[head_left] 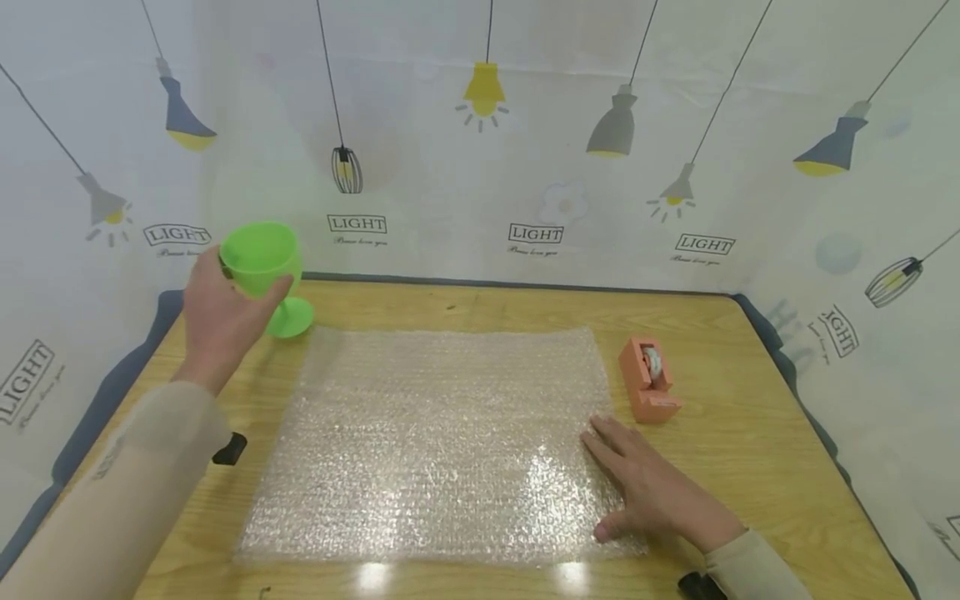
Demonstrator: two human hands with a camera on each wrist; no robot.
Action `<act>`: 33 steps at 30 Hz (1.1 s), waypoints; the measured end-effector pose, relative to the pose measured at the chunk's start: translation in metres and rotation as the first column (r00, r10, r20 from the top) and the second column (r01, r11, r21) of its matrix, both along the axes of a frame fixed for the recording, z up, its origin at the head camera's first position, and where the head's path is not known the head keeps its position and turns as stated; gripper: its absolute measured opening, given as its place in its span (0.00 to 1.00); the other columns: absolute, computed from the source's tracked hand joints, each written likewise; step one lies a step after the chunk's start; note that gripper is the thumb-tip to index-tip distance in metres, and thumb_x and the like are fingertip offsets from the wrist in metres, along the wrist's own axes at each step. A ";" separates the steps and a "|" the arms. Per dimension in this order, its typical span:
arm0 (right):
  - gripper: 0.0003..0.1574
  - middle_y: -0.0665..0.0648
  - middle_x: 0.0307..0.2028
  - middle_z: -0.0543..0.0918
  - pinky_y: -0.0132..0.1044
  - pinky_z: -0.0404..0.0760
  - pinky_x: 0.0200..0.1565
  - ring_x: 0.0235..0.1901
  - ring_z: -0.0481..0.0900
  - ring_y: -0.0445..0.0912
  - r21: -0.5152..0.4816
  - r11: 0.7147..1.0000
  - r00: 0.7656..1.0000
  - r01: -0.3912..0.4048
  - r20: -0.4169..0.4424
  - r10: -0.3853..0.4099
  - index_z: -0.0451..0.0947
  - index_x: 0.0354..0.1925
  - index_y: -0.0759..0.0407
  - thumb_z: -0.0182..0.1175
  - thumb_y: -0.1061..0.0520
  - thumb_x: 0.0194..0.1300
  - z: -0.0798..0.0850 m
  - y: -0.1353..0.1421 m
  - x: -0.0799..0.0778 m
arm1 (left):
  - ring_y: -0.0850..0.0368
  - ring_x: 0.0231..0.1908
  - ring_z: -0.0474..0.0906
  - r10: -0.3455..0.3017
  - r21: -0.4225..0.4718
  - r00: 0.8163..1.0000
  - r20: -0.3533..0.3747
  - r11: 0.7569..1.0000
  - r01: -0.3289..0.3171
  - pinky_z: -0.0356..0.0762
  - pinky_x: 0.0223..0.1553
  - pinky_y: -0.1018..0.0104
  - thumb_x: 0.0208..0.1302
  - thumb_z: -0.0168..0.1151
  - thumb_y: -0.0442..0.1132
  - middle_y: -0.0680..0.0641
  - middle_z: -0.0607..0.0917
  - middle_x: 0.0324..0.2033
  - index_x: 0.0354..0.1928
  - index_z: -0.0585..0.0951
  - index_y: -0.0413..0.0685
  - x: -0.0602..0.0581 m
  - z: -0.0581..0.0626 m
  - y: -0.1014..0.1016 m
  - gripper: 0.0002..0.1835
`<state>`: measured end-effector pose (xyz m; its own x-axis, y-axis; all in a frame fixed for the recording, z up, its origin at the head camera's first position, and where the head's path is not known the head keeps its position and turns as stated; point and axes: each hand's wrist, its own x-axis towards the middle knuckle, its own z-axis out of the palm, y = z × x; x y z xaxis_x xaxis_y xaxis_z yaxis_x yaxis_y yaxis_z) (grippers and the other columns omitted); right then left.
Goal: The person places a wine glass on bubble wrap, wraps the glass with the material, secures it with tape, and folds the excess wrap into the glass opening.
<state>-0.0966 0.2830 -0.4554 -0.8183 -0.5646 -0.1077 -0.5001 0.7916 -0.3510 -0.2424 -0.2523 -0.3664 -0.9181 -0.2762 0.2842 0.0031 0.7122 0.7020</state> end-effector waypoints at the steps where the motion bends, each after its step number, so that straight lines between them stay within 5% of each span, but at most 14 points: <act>1: 0.81 0.75 0.77 0.55 0.69 0.58 0.71 0.74 0.54 0.73 -0.004 1.000 1.000 0.002 0.003 -0.002 0.59 0.76 0.70 0.72 0.22 0.40 0.000 0.000 0.000 | 0.36 0.65 0.69 -0.002 -0.001 1.000 -0.009 1.000 0.002 0.68 0.66 0.37 0.64 0.70 0.57 0.34 0.72 0.67 0.77 0.58 0.39 0.002 0.001 0.000 0.50; 15: 0.81 0.75 0.77 0.54 0.69 0.60 0.71 0.75 0.53 0.72 -0.009 1.000 1.000 0.008 0.016 -0.008 0.59 0.77 0.70 0.71 0.21 0.41 0.000 0.000 0.002 | 0.39 0.58 0.71 -0.062 -0.037 0.996 -0.067 0.998 0.059 0.71 0.57 0.40 0.63 0.70 0.57 0.35 0.75 0.61 0.75 0.62 0.39 0.027 0.010 0.004 0.47; 33: 0.80 0.71 0.79 0.51 0.68 0.61 0.71 0.76 0.51 0.71 -0.013 1.000 0.998 0.021 0.063 -0.020 0.57 0.78 0.67 0.71 0.21 0.42 0.000 0.000 0.001 | 0.41 0.50 0.73 -0.173 -0.131 0.980 -0.098 0.978 0.159 0.71 0.45 0.50 0.59 0.77 0.50 0.37 0.77 0.52 0.67 0.68 0.36 0.051 -0.005 0.013 0.42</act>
<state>-0.0955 0.2832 -0.4553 -0.8215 -0.5497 -0.1518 -0.4604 0.7963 -0.3923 -0.1914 -0.2394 -0.3711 -0.9100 -0.0796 0.4068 0.1998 0.7757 0.5987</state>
